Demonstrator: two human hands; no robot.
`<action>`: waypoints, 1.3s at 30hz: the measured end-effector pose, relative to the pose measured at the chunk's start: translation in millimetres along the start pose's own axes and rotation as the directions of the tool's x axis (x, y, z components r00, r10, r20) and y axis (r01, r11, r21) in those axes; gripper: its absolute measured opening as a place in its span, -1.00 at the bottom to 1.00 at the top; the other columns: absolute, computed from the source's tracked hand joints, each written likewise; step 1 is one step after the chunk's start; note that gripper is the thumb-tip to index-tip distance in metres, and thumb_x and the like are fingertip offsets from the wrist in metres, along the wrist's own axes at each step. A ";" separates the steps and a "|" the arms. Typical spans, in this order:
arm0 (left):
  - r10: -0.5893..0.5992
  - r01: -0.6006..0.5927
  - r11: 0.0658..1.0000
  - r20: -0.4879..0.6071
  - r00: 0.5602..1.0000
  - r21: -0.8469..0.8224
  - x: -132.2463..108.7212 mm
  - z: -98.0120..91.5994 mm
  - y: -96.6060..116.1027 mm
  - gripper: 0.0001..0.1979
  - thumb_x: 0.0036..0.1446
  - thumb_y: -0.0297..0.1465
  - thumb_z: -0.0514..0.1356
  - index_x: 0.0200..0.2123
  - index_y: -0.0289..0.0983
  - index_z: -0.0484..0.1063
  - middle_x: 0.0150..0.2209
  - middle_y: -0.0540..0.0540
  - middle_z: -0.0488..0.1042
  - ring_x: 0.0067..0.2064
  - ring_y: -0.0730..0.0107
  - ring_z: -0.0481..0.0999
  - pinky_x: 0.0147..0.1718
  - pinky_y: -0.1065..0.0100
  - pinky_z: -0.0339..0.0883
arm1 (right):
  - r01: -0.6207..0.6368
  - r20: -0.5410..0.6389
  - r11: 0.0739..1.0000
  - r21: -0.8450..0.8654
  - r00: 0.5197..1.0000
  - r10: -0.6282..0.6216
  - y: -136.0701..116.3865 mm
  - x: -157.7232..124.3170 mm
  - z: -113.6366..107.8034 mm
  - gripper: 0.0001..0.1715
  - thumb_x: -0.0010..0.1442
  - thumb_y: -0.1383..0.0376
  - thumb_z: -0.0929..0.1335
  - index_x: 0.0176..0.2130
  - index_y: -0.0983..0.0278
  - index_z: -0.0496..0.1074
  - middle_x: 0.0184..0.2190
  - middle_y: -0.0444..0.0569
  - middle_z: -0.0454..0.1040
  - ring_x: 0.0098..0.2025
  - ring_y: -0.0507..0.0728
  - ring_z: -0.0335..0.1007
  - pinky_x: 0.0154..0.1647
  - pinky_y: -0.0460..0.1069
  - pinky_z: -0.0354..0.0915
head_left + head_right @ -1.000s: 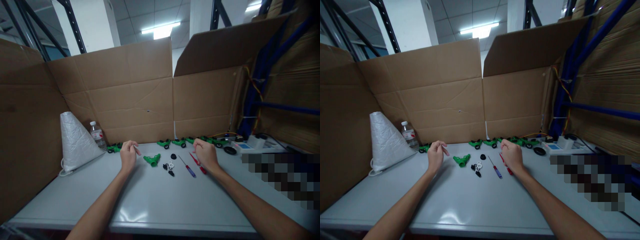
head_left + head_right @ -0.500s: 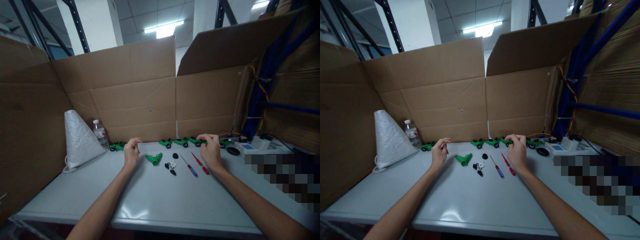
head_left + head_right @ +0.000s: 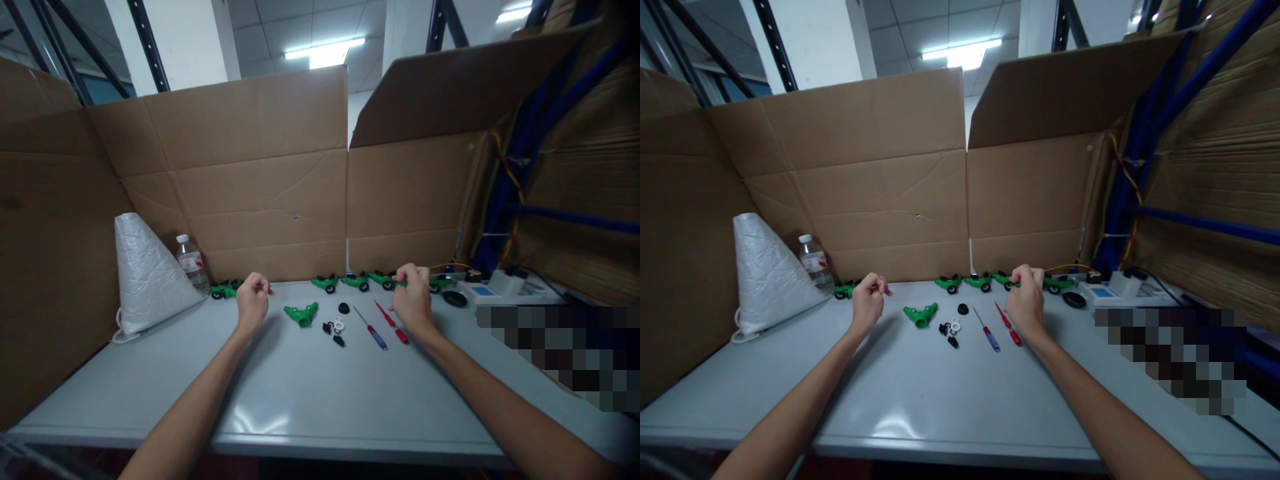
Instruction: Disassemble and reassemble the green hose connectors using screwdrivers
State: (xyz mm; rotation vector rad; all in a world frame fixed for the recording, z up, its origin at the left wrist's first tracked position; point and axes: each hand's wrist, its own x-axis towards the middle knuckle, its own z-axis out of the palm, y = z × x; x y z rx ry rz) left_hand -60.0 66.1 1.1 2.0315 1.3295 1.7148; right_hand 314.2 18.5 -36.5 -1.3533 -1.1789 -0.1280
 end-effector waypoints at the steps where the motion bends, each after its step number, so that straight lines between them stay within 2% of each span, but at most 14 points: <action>1: -0.006 0.006 1.000 0.023 1.000 -0.004 -1.1 1.1 -1.0 -0.84 -0.19 -0.58 -0.03 -0.57 -0.20 0.22 -0.49 -0.01 0.35 -0.41 0.36 0.40 -0.42 0.40 0.21 | 0.013 0.009 1.000 0.004 1.000 -0.013 0.5 -0.7 1.5 -0.70 -0.09 0.49 0.21 -0.32 0.19 0.29 -0.18 -0.01 0.26 -0.17 0.19 0.30 -0.18 0.05 0.28; 5: -0.016 0.016 1.000 0.095 0.995 -0.001 -5.2 4.9 -4.2 -0.86 -0.22 -0.53 -0.02 -0.61 -0.20 0.27 -0.59 0.03 0.30 -0.48 0.37 0.30 -0.43 0.39 0.11 | 0.043 0.058 0.999 -0.032 0.998 -0.041 3.6 -4.0 6.3 -0.71 -0.06 0.50 0.20 -0.34 0.19 0.30 -0.22 -0.03 0.28 -0.18 0.17 0.32 -0.13 0.04 0.24; 11: -0.019 0.024 0.999 0.119 0.993 -0.044 -3.7 4.3 -1.3 -0.87 -0.28 -0.48 -0.02 -0.63 -0.20 0.30 -0.60 0.02 0.31 -0.47 0.34 0.30 -0.40 0.37 0.13 | 0.008 0.077 0.996 -0.087 0.997 -0.001 13.2 -6.3 7.6 -0.67 0.00 0.48 0.23 -0.24 0.19 0.39 -0.16 -0.02 0.30 -0.18 0.17 0.38 -0.15 0.04 0.29; 14: -0.032 0.039 0.997 0.087 0.996 -0.073 -1.2 1.5 -2.1 -0.88 -0.28 -0.47 -0.02 -0.64 -0.20 0.28 -0.61 0.01 0.29 -0.48 0.34 0.28 -0.42 0.36 0.11 | -0.030 0.082 0.998 -0.063 0.996 0.035 19.1 -5.8 8.6 -0.65 0.01 0.47 0.26 -0.20 0.18 0.40 -0.13 -0.01 0.30 -0.18 0.18 0.41 -0.18 0.04 0.33; 18: -0.063 0.063 0.994 0.000 0.998 -0.090 1.8 -1.9 -8.1 -0.90 -0.27 -0.48 -0.02 -0.62 -0.19 0.24 -0.62 0.03 0.22 -0.50 0.35 0.23 -0.46 0.37 0.08 | 0.027 0.104 1.000 -0.011 0.994 -0.026 26.0 -3.7 12.5 -0.66 0.02 0.49 0.26 -0.20 0.19 0.41 -0.13 0.02 0.30 -0.11 0.20 0.41 0.01 0.10 0.35; 21: -0.082 0.078 0.993 -0.043 0.996 -0.084 2.1 -0.5 -12.6 -0.89 -0.24 -0.49 -0.01 -0.58 -0.19 0.25 -0.60 0.03 0.23 -0.50 0.36 0.24 -0.47 0.39 0.09 | 0.037 0.108 0.999 0.007 0.993 -0.038 28.6 -1.6 15.7 -0.68 0.03 0.50 0.25 -0.23 0.20 0.40 -0.16 0.02 0.29 -0.10 0.21 0.38 0.06 0.11 0.32; 24: -0.082 0.078 0.995 -0.055 0.995 -0.054 0.5 4.7 -16.0 -0.84 -0.17 -0.51 0.01 -0.50 -0.20 0.33 -0.52 0.01 0.34 -0.45 0.35 0.31 -0.44 0.40 0.15 | 0.041 0.109 0.999 0.010 0.993 -0.041 28.1 1.2 16.6 -0.75 0.05 0.48 0.23 -0.31 0.19 0.37 -0.21 0.00 0.29 -0.11 0.22 0.35 0.04 0.11 0.30; 27: -0.057 0.058 0.998 -0.063 0.996 0.004 -0.1 8.8 -19.7 -0.78 -0.09 -0.53 0.05 -0.39 -0.22 0.45 -0.37 -0.06 0.45 -0.32 0.28 0.41 -0.36 0.37 0.24 | 0.090 0.114 0.996 0.025 0.989 -0.093 26.8 4.7 15.2 -0.80 0.06 0.47 0.22 -0.37 0.18 0.31 -0.23 -0.01 0.29 -0.09 0.23 0.32 0.03 0.11 0.27; 31: 0.001 0.001 0.998 -0.045 0.999 0.063 3.7 7.8 -25.3 -0.69 -0.12 -0.59 0.09 -0.32 -0.22 0.52 -0.21 -0.13 0.47 -0.12 0.18 0.46 -0.25 0.31 0.30 | 0.106 0.058 0.994 0.030 0.992 -0.108 27.2 7.8 14.6 -0.82 0.07 0.45 0.20 -0.37 0.18 0.29 -0.24 -0.01 0.28 -0.11 0.22 0.31 0.02 0.11 0.25; 34: 0.044 -0.041 0.997 -0.035 0.998 0.069 6.1 6.0 -26.0 -0.68 -0.13 -0.64 0.07 -0.35 -0.22 0.49 -0.18 -0.13 0.46 -0.06 0.17 0.47 -0.23 0.31 0.31 | 0.057 0.032 0.997 0.043 0.998 -0.058 29.2 7.7 16.5 -0.85 0.10 0.42 0.22 -0.35 0.18 0.31 -0.25 -0.01 0.30 -0.15 0.22 0.32 0.00 0.11 0.26; 39: 0.135 -0.134 0.990 -0.014 0.991 0.044 5.0 4.4 -13.8 -0.76 -0.04 -0.67 0.02 -0.52 -0.21 0.29 -0.21 -0.11 0.50 -0.06 0.21 0.49 -0.07 0.24 0.31 | -0.035 0.089 0.993 0.111 0.996 0.025 32.0 6.4 18.3 -0.81 0.06 0.39 0.21 -0.29 0.19 0.31 -0.25 -0.02 0.38 -0.28 0.15 0.42 -0.15 0.05 0.34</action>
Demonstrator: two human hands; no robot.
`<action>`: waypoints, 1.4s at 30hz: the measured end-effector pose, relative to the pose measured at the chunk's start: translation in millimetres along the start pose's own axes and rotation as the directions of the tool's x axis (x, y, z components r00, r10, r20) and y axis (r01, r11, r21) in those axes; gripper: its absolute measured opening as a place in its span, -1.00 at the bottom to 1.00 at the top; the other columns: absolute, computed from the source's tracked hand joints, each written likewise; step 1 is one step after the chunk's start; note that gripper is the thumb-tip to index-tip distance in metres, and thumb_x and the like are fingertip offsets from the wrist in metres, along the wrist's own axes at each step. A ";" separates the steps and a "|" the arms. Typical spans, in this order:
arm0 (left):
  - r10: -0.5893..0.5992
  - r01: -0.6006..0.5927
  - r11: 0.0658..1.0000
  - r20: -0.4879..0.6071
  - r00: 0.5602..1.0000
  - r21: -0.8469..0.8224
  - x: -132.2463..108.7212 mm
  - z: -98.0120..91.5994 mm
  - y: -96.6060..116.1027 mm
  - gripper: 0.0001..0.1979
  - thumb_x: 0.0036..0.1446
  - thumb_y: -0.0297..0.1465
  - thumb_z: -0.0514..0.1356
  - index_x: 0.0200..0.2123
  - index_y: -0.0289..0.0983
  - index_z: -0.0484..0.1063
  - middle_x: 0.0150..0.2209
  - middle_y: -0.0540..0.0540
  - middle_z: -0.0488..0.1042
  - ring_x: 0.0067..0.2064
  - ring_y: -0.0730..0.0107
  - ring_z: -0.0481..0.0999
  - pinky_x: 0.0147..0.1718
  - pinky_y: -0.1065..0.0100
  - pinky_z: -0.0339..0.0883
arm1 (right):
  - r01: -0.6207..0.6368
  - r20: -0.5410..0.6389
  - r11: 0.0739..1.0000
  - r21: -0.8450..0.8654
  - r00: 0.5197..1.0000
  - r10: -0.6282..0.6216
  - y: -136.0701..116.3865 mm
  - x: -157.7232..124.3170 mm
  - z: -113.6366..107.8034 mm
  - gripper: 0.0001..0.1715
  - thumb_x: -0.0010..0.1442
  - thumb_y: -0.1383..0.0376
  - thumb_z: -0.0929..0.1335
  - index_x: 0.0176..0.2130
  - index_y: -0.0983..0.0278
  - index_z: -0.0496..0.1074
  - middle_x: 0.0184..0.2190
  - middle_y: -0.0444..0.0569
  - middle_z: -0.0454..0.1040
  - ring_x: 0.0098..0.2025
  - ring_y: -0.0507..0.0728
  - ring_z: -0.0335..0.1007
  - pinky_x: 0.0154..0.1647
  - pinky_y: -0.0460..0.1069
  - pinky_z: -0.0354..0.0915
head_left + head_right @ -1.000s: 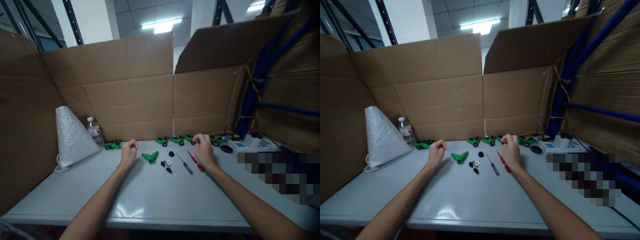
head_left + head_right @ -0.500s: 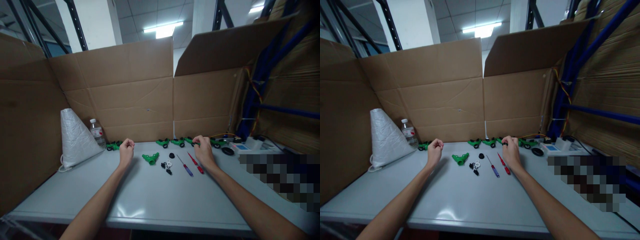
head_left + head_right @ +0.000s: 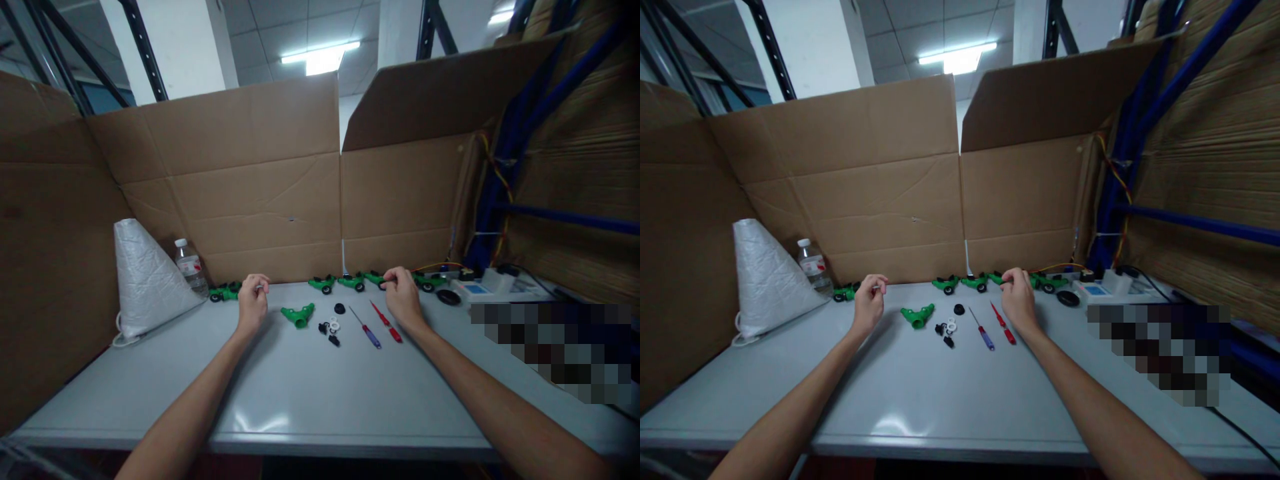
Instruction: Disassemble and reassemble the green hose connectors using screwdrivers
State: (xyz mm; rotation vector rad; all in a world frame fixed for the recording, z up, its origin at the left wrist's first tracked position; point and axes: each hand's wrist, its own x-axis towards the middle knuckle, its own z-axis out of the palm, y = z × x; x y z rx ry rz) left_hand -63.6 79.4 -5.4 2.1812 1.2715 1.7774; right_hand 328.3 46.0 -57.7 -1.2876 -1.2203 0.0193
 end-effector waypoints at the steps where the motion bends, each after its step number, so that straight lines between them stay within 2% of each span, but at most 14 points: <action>1: 0.014 -0.014 1.000 0.000 1.000 -0.003 -0.2 -0.7 3.5 -0.76 0.00 -0.67 0.02 -0.53 -0.21 0.26 -0.22 -0.11 0.51 -0.07 0.21 0.49 -0.04 0.22 0.30 | -0.008 0.012 1.000 0.006 1.000 0.008 0.2 -0.3 -0.1 -0.78 0.04 0.40 0.20 -0.27 0.19 0.31 -0.27 -0.04 0.41 -0.31 0.13 0.44 -0.20 0.03 0.34; 4: 0.044 -0.044 0.999 -0.004 0.999 -0.016 -2.1 -1.9 12.3 -0.75 0.08 -0.64 0.02 -0.53 -0.20 0.26 -0.28 -0.10 0.52 -0.13 0.22 0.49 -0.05 0.22 0.29 | -0.055 0.074 0.998 0.019 0.996 0.054 -0.2 -1.8 -0.6 -0.71 0.02 0.41 0.17 -0.24 0.19 0.32 -0.39 -0.10 0.48 -0.46 0.10 0.43 -0.37 -0.03 0.30; 7: 0.053 -0.053 0.998 0.018 0.998 -0.042 -6.1 -1.1 17.7 -0.76 0.06 -0.64 -0.01 -0.50 -0.20 0.28 -0.35 -0.07 0.51 -0.21 0.27 0.50 -0.13 0.28 0.31 | -0.095 0.182 0.995 0.002 0.979 0.093 -0.8 -3.3 -1.6 -0.71 0.00 0.39 0.16 -0.29 0.20 0.36 -0.53 -0.15 0.48 -0.57 0.08 0.36 -0.47 -0.05 0.20; 10: 0.057 -0.053 0.997 0.067 0.996 -0.055 -10.5 -0.9 21.2 -0.77 0.00 -0.62 -0.03 -0.53 -0.21 0.28 -0.43 -0.03 0.50 -0.31 0.32 0.50 -0.22 0.34 0.31 | -0.059 0.222 0.998 -0.030 0.973 0.064 -0.3 -0.9 -4.7 -0.76 -0.01 0.37 0.19 -0.40 0.21 0.41 -0.59 -0.14 0.42 -0.53 0.10 0.34 -0.45 -0.04 0.15; 17: 0.015 -0.013 1.000 0.121 0.993 -0.018 -10.3 -6.6 19.8 -0.80 -0.13 -0.56 -0.01 -0.64 -0.22 0.32 -0.65 0.05 0.32 -0.55 0.41 0.31 -0.44 0.39 0.13 | 0.003 0.222 0.993 -0.119 0.975 0.023 2.8 11.2 -18.0 -0.75 0.02 0.36 0.21 -0.48 0.22 0.45 -0.55 -0.10 0.42 -0.46 0.12 0.31 -0.40 -0.02 0.08; 20: -0.004 0.005 1.000 0.128 0.992 -0.010 -6.1 -8.8 16.4 -0.82 -0.17 -0.54 -0.02 -0.65 -0.22 0.31 -0.66 0.05 0.28 -0.56 0.41 0.28 -0.47 0.39 0.08 | 0.012 0.208 0.989 -0.149 0.978 0.020 2.1 9.7 -18.4 -0.76 0.03 0.36 0.22 -0.49 0.21 0.45 -0.55 -0.10 0.42 -0.44 0.13 0.32 -0.39 -0.02 0.07; 29: -0.038 0.035 0.999 0.138 0.990 0.026 3.2 -16.3 16.7 -0.85 -0.22 -0.52 -0.04 -0.65 -0.21 0.26 -0.63 0.02 0.30 -0.51 0.37 0.31 -0.43 0.39 0.13 | -0.006 0.134 0.983 -0.185 0.991 0.032 3.7 5.9 -16.3 -0.74 0.05 0.36 0.19 -0.45 0.22 0.45 -0.50 -0.06 0.48 -0.41 0.14 0.35 -0.36 -0.02 0.09; 33: -0.064 0.043 0.995 0.237 0.969 0.093 0.7 -14.5 10.7 -0.84 -0.22 -0.53 -0.03 -0.65 -0.21 0.29 -0.64 0.03 0.29 -0.51 0.37 0.31 -0.43 0.39 0.12 | -0.022 0.168 0.980 -0.197 0.984 0.056 5.3 0.4 -11.8 -0.74 0.07 0.34 0.21 -0.43 0.21 0.47 -0.56 -0.10 0.44 -0.48 0.12 0.31 -0.41 -0.02 0.05; 37: -0.089 0.032 0.986 0.360 0.929 0.161 -4.6 -9.5 4.1 -0.81 -0.22 -0.55 -0.01 -0.62 -0.22 0.36 -0.60 0.02 0.37 -0.47 0.35 0.37 -0.38 0.38 0.15 | -0.036 0.209 0.978 -0.206 0.975 0.080 6.5 -3.9 -7.4 -0.74 0.08 0.33 0.22 -0.43 0.21 0.49 -0.59 -0.11 0.43 -0.51 0.11 0.28 -0.44 -0.02 0.03; 42: -0.122 0.024 0.974 0.427 0.896 0.226 -9.0 -4.8 0.7 -0.77 -0.13 -0.58 0.02 -0.54 -0.24 0.45 -0.54 0.00 0.46 -0.43 0.33 0.40 -0.35 0.37 0.15 | -0.047 0.224 0.975 -0.216 0.970 0.096 7.5 -1.8 -8.8 -0.74 0.03 0.32 0.23 -0.43 0.20 0.50 -0.55 -0.09 0.48 -0.49 0.12 0.29 -0.43 -0.02 0.05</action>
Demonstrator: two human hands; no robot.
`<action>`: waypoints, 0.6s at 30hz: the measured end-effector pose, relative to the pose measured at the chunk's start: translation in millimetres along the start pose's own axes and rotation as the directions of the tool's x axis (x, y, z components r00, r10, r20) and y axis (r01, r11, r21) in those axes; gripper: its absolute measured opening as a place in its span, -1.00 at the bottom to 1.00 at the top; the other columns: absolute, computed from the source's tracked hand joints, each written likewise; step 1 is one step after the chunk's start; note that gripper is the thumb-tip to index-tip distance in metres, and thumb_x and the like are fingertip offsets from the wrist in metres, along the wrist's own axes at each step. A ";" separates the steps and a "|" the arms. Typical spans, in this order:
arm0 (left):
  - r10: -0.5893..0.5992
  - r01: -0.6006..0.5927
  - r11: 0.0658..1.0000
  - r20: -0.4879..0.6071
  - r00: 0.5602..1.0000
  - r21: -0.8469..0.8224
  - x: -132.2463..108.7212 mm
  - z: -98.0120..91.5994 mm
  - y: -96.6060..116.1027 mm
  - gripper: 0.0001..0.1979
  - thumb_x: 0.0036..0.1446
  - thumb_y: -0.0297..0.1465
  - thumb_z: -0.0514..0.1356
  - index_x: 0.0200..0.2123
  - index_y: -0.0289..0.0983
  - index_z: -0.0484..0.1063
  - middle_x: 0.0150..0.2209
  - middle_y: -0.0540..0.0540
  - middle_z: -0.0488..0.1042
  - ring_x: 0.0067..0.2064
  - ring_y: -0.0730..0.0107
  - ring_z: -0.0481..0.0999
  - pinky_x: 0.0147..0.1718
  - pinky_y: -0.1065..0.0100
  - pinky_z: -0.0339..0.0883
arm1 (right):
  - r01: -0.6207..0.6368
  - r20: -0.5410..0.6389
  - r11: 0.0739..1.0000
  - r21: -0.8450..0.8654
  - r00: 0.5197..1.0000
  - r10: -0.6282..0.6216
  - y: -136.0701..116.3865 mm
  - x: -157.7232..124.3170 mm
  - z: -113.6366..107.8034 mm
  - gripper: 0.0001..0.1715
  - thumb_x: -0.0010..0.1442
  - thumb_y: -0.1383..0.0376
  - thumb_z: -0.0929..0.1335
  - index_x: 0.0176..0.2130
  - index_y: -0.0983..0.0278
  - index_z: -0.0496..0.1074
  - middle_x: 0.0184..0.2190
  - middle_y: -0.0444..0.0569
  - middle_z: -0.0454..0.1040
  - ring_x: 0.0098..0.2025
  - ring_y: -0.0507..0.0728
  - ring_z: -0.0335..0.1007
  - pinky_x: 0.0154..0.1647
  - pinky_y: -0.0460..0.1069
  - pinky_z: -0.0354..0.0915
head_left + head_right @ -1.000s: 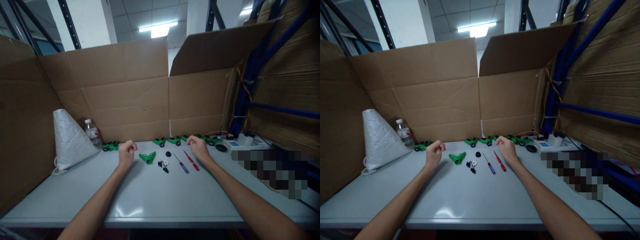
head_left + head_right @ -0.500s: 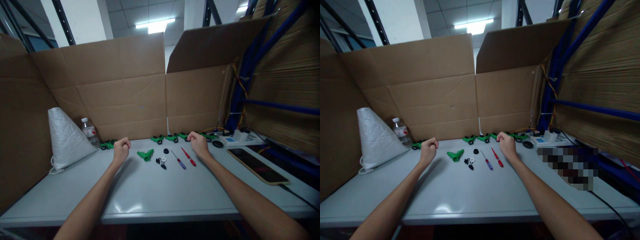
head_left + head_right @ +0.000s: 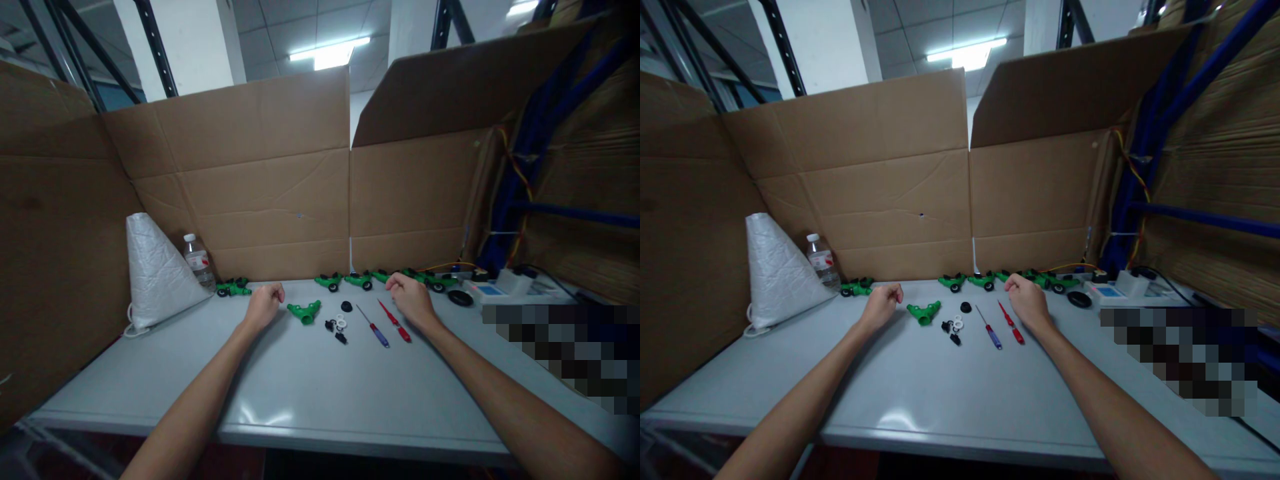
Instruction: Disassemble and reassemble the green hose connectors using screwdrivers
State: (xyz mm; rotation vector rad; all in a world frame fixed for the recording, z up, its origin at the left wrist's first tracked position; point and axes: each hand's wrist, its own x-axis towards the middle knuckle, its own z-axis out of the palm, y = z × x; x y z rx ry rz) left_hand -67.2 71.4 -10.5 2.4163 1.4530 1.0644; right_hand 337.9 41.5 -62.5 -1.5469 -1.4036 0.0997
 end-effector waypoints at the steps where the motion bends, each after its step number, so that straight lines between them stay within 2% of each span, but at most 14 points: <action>1: -0.003 0.003 1.000 0.013 1.000 0.009 -0.4 0.8 0.2 -0.76 -0.11 -0.59 0.03 -0.51 -0.24 0.46 -0.53 0.00 0.46 -0.43 0.33 0.40 -0.35 0.37 0.15 | -0.006 0.006 1.000 -0.004 1.000 0.006 0.4 0.2 -0.5 -0.74 0.03 0.32 0.23 -0.43 0.20 0.50 -0.55 -0.10 0.47 -0.49 0.12 0.30 -0.42 -0.01 0.06; 6: 0.016 -0.018 0.999 0.052 0.999 0.029 -2.4 4.3 3.9 -0.69 -0.02 -0.63 0.03 -0.36 -0.25 0.52 -0.46 -0.02 0.47 -0.38 0.31 0.42 -0.32 0.36 0.19 | 0.005 0.022 1.000 -0.014 1.000 -0.005 3.8 -0.6 2.1 -0.74 0.06 0.32 0.22 -0.41 0.19 0.49 -0.55 -0.11 0.47 -0.48 0.13 0.34 -0.40 -0.01 0.09; 9: 0.062 -0.063 0.998 0.051 0.997 0.024 -2.6 5.3 8.1 -0.67 0.03 -0.65 0.01 -0.32 -0.24 0.51 -0.34 -0.07 0.52 -0.24 0.25 0.46 -0.18 0.30 0.27 | 0.042 0.040 0.999 -0.018 0.998 -0.041 6.2 0.6 6.2 -0.74 0.12 0.30 0.21 -0.38 0.19 0.48 -0.58 -0.13 0.45 -0.49 0.13 0.33 -0.40 -0.01 0.09; 11: 0.095 -0.097 0.995 0.058 0.994 0.018 -3.5 5.4 12.5 -0.71 0.13 -0.60 0.02 -0.29 -0.24 0.51 -0.26 -0.10 0.53 -0.13 0.21 0.47 -0.06 0.26 0.30 | 0.058 0.039 0.998 -0.020 0.998 -0.057 7.5 2.5 8.6 -0.74 0.13 0.30 0.21 -0.37 0.19 0.48 -0.55 -0.12 0.46 -0.47 0.14 0.35 -0.39 -0.01 0.11; 13: 0.129 -0.130 0.992 0.085 0.988 0.007 -6.0 4.9 19.2 -0.77 0.27 -0.48 0.05 -0.23 -0.23 0.52 -0.19 -0.12 0.52 -0.07 0.19 0.47 0.00 0.23 0.31 | 0.075 0.030 0.997 -0.020 0.997 -0.075 8.3 4.4 10.4 -0.72 0.12 0.33 0.20 -0.34 0.20 0.49 -0.46 -0.08 0.52 -0.38 0.16 0.40 -0.33 -0.01 0.16; 15: 0.160 -0.160 0.987 0.131 0.978 -0.011 -9.8 4.2 27.8 -0.74 0.40 -0.28 0.04 -0.16 -0.22 0.51 -0.13 -0.13 0.51 -0.02 0.17 0.46 0.03 0.22 0.32 | 0.091 0.020 0.996 -0.020 0.996 -0.091 8.9 5.9 11.7 -0.69 0.11 0.37 0.19 -0.30 0.21 0.49 -0.38 -0.04 0.55 -0.29 0.18 0.42 -0.25 0.00 0.20; 18: 0.201 -0.202 0.979 0.213 0.956 -0.016 -15.8 3.1 40.5 -0.65 0.38 -0.06 0.12 -0.07 -0.19 0.50 -0.07 -0.14 0.49 0.02 0.14 0.45 0.06 0.21 0.31 | 0.110 0.009 0.994 -0.028 0.994 -0.110 9.7 7.5 13.1 -0.69 0.13 0.39 0.19 -0.25 0.22 0.47 -0.31 0.00 0.55 -0.21 0.20 0.42 -0.16 0.03 0.23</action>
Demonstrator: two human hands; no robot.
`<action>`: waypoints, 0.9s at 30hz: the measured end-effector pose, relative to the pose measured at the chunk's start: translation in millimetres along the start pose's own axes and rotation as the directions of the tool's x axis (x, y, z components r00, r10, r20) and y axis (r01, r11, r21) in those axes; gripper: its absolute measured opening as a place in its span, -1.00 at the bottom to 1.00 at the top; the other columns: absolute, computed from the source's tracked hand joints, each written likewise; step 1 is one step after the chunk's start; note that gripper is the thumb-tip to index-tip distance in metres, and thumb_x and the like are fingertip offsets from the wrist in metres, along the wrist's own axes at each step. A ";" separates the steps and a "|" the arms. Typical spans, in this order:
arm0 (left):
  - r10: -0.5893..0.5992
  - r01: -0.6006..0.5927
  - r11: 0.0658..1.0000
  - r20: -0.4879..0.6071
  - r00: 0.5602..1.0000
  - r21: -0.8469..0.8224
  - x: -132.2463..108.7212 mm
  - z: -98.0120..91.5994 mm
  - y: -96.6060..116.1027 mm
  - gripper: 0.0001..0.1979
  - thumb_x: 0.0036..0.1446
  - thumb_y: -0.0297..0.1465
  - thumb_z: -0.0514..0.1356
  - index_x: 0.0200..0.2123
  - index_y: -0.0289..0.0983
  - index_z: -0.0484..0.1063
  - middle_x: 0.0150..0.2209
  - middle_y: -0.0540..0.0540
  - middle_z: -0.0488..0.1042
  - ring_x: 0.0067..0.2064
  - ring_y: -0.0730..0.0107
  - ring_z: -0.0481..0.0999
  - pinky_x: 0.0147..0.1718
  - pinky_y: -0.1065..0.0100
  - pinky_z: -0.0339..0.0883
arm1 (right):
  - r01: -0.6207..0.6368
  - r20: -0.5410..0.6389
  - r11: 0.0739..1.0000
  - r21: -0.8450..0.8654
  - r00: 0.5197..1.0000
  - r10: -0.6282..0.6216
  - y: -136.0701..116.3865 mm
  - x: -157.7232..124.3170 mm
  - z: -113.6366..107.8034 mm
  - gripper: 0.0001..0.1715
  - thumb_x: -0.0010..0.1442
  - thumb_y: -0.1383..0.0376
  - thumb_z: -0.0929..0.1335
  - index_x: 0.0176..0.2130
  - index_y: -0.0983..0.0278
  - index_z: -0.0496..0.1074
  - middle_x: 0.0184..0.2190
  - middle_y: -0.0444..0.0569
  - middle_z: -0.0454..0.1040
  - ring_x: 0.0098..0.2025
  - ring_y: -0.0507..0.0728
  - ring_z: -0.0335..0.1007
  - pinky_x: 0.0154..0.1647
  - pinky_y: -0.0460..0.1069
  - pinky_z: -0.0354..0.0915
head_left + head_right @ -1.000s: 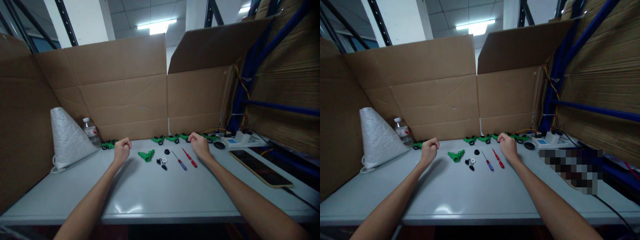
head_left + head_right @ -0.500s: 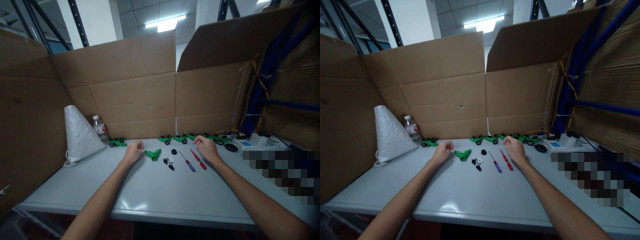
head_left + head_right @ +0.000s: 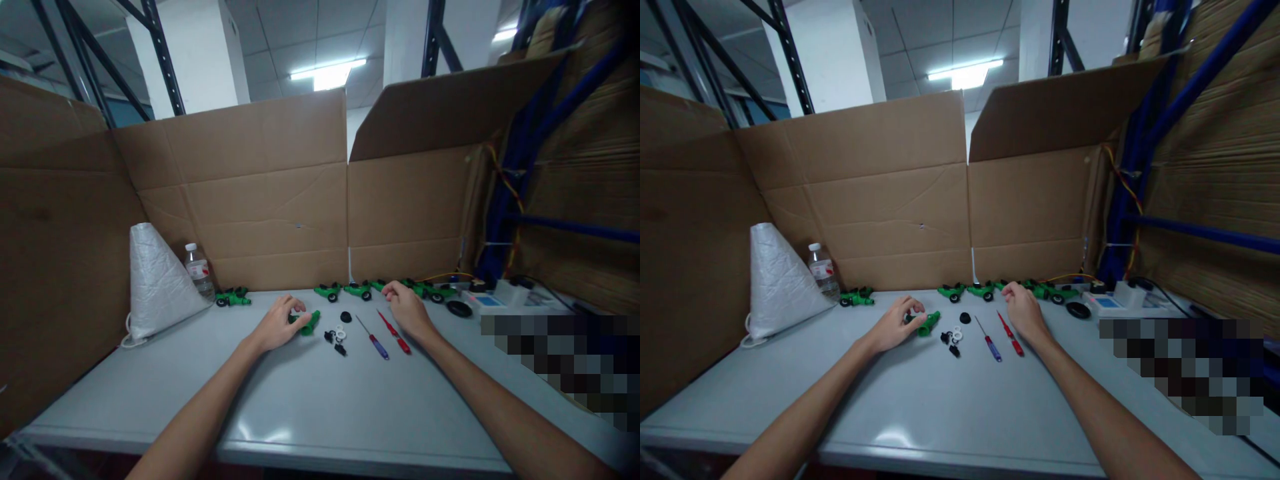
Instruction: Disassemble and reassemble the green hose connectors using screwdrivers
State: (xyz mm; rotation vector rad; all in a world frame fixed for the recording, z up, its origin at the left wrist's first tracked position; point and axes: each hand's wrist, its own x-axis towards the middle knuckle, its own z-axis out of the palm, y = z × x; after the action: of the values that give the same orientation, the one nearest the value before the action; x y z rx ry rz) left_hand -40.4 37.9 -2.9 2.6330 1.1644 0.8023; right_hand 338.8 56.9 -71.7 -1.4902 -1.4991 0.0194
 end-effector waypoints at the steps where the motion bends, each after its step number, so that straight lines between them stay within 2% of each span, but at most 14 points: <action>1: 0.009 -0.010 1.000 0.024 1.000 0.015 -0.8 0.0 3.3 -0.59 0.33 0.01 0.17 -0.05 -0.19 0.50 -0.06 -0.14 0.49 0.02 0.12 0.44 0.07 0.19 0.30 | 0.007 -0.003 1.000 -0.005 1.000 -0.007 0.3 0.2 0.5 -0.70 0.15 0.38 0.19 -0.24 0.23 0.47 -0.29 0.01 0.55 -0.19 0.21 0.42 -0.14 0.04 0.24; 6: 0.012 -0.020 0.997 0.112 0.994 0.071 -2.2 1.5 6.3 -0.33 0.07 0.16 0.34 0.07 -0.19 0.47 0.00 -0.19 0.51 0.05 0.01 0.40 0.09 0.10 0.26 | 0.053 0.007 0.998 -0.036 0.999 -0.053 -0.5 -2.0 2.2 -0.74 0.25 0.35 0.19 -0.20 0.22 0.44 -0.20 0.04 0.52 -0.12 0.23 0.39 -0.05 0.07 0.24; 12: -0.033 0.018 0.993 0.128 0.991 0.114 -3.6 5.1 -2.7 -0.40 0.09 0.17 0.31 -0.08 -0.22 0.48 -0.01 -0.21 0.49 0.05 -0.02 0.37 0.05 0.08 0.26 | 0.124 0.052 0.984 -0.125 0.992 -0.118 -10.9 -9.5 -0.8 -0.80 0.27 0.34 0.25 -0.23 0.19 0.47 -0.22 0.03 0.51 -0.18 0.23 0.32 -0.05 0.09 0.20; 16: -0.081 0.059 0.985 0.135 0.988 0.161 -4.1 5.7 -6.3 -0.41 0.14 0.17 0.25 -0.08 -0.23 0.49 0.01 -0.23 0.47 0.07 -0.08 0.37 0.04 0.02 0.24 | 0.198 0.145 0.973 -0.117 0.973 -0.181 -24.8 -14.7 -4.1 -0.82 0.26 0.31 0.30 -0.21 0.18 0.52 -0.21 0.01 0.52 -0.16 0.23 0.30 -0.03 0.10 0.19; 19: -0.087 0.062 0.982 0.137 0.987 0.176 -3.9 4.9 -6.6 -0.48 0.17 0.09 0.25 -0.07 -0.23 0.51 0.01 -0.24 0.46 0.09 -0.11 0.35 0.05 0.01 0.23 | 0.260 0.254 0.961 -0.091 0.939 -0.230 -39.4 -19.2 -7.4 -0.74 0.30 0.28 0.30 -0.11 0.15 0.57 -0.14 0.02 0.55 -0.07 0.26 0.31 0.01 0.14 0.18; 22: -0.071 0.047 0.982 0.126 0.990 0.182 -3.3 4.2 -5.0 -0.63 0.20 -0.08 0.25 -0.08 -0.21 0.52 -0.01 -0.22 0.47 0.10 -0.09 0.34 0.07 0.00 0.22 | 0.339 0.375 0.938 -0.077 0.881 -0.288 -55.7 -23.6 -12.3 -0.66 0.35 0.24 0.30 0.04 0.06 0.57 0.02 0.01 0.54 0.06 0.31 0.28 0.07 0.19 0.16; 27: -0.071 0.050 0.983 0.116 0.991 0.178 -0.7 4.1 -2.2 -0.74 0.15 -0.28 0.23 -0.10 -0.22 0.53 -0.03 -0.21 0.49 0.10 -0.09 0.34 0.08 0.00 0.20 | 0.459 0.458 0.886 -0.060 0.801 -0.384 -75.3 -28.5 -17.2 -0.59 0.41 0.23 0.28 0.16 -0.03 0.53 0.18 -0.02 0.48 0.19 0.33 0.22 0.24 0.29 0.07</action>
State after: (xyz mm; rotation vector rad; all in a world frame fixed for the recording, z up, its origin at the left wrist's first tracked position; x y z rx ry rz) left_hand -40.0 39.2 -7.5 2.7250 1.3304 0.5418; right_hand 286.2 6.4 -33.7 -1.2951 -2.2307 -0.0473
